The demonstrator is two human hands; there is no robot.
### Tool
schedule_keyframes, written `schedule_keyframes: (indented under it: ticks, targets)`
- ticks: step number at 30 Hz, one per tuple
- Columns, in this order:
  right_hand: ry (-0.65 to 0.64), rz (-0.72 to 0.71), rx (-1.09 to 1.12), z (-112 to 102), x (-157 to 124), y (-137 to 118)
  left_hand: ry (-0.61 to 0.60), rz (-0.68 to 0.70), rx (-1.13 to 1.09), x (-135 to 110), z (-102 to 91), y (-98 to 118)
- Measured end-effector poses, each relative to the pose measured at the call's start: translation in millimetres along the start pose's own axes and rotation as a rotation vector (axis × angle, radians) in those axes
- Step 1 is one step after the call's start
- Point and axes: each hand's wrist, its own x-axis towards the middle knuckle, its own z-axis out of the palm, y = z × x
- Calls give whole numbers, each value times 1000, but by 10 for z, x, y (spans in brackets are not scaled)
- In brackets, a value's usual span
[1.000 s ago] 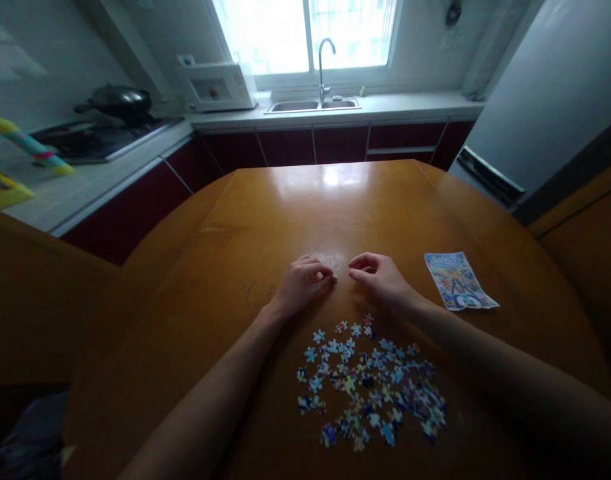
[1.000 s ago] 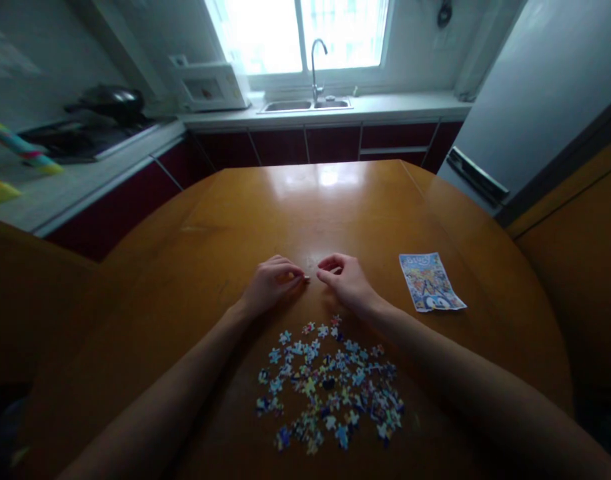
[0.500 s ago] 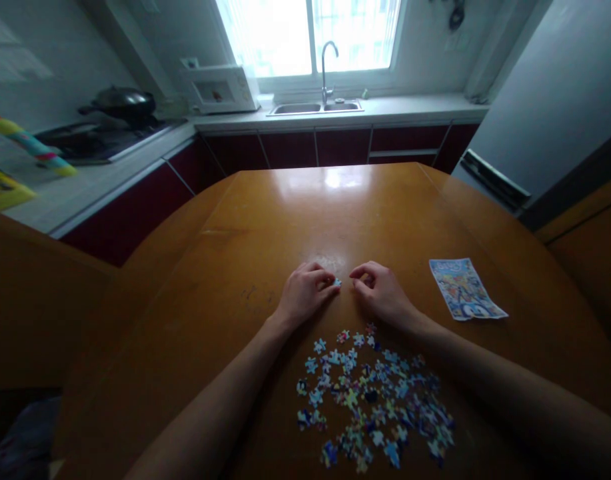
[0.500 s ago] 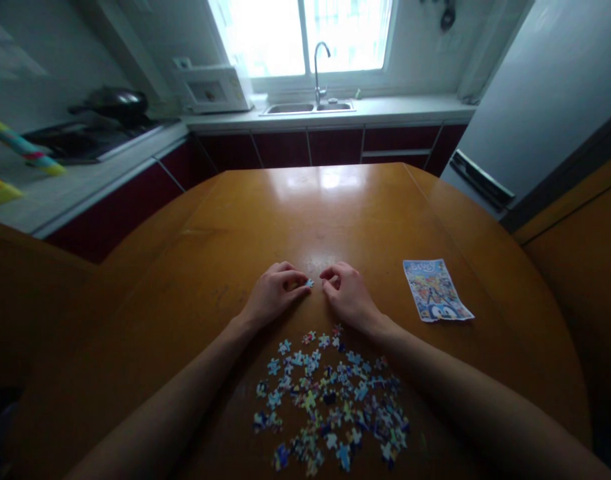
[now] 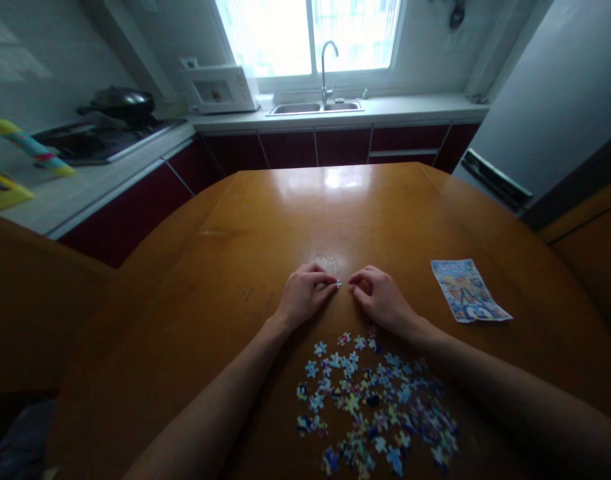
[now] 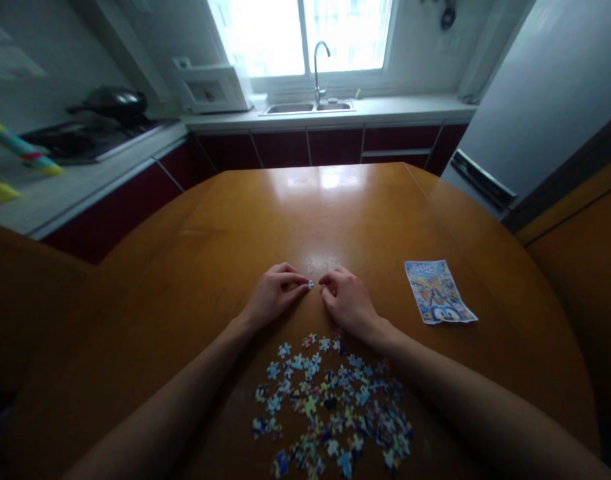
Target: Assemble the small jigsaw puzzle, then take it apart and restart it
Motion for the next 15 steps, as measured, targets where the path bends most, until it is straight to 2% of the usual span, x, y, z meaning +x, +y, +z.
schedule_keyframes:
  ticks: [3, 9, 15]
  targets:
    - [-85, -44, 1, -6, -92, -105, -2, -7, -32, 3, 3, -27]
    - [-411, -310, -101, -11, -386, -397, 24, -27, -33, -11, 31, -50]
    - [-510, -403, -300, 65, -534, -446, 31, -29, -28, -16, 31, -37]
